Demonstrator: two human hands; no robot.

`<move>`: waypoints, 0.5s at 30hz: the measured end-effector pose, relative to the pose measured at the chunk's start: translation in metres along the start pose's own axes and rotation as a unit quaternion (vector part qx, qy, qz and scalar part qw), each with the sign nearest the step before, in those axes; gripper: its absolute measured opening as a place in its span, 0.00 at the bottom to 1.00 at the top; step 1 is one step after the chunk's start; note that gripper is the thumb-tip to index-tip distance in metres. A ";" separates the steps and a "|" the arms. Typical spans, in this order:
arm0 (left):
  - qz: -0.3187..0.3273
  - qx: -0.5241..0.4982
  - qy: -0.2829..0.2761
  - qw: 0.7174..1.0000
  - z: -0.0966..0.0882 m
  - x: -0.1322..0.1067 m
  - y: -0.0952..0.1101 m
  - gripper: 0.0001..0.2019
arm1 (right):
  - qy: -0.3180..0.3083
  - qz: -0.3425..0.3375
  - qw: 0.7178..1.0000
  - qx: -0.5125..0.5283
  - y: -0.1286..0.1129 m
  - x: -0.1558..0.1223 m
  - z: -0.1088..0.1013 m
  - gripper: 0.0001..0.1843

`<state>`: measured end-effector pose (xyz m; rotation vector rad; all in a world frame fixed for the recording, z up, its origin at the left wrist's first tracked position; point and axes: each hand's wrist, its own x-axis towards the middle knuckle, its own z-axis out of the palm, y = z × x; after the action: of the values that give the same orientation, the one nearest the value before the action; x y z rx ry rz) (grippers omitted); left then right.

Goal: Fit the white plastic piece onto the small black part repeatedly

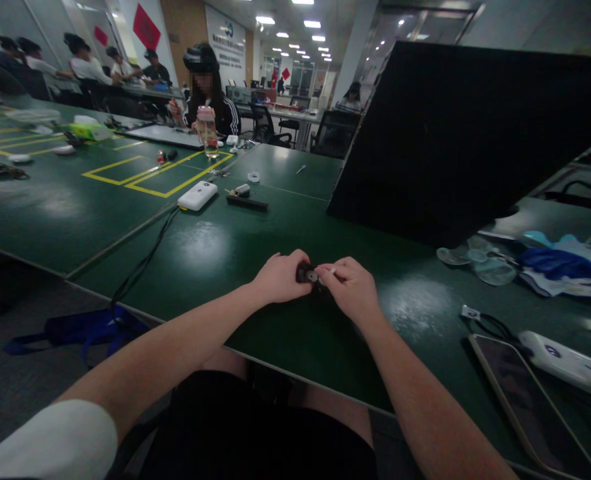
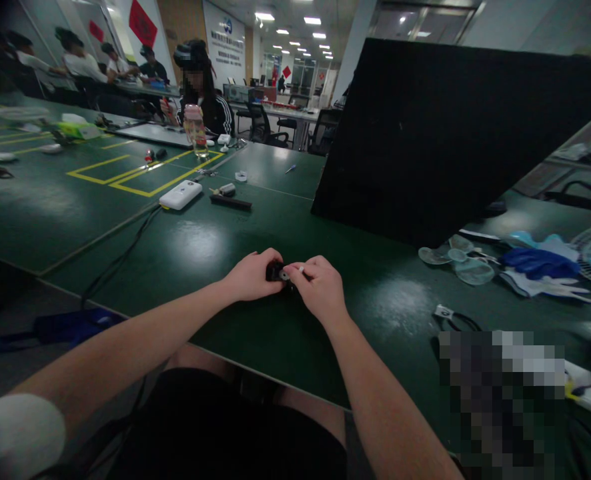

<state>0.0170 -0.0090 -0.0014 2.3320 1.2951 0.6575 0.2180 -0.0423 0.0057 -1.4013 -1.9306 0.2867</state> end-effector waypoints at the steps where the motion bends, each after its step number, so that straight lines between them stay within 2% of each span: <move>1: -0.002 0.000 -0.001 1.000 0.000 0.000 0.000 0.21 | -0.002 -0.001 1.000 0.000 0.000 0.000 0.000 0.15; 15: -0.017 -0.020 0.000 1.000 -0.003 0.000 0.000 0.21 | -0.016 -0.008 1.000 -0.005 -0.008 -0.001 -0.006 0.12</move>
<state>0.0149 -0.0088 0.0010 2.2740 1.3064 0.6660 0.2162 -0.0477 0.0141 -1.3951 -1.9703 0.2949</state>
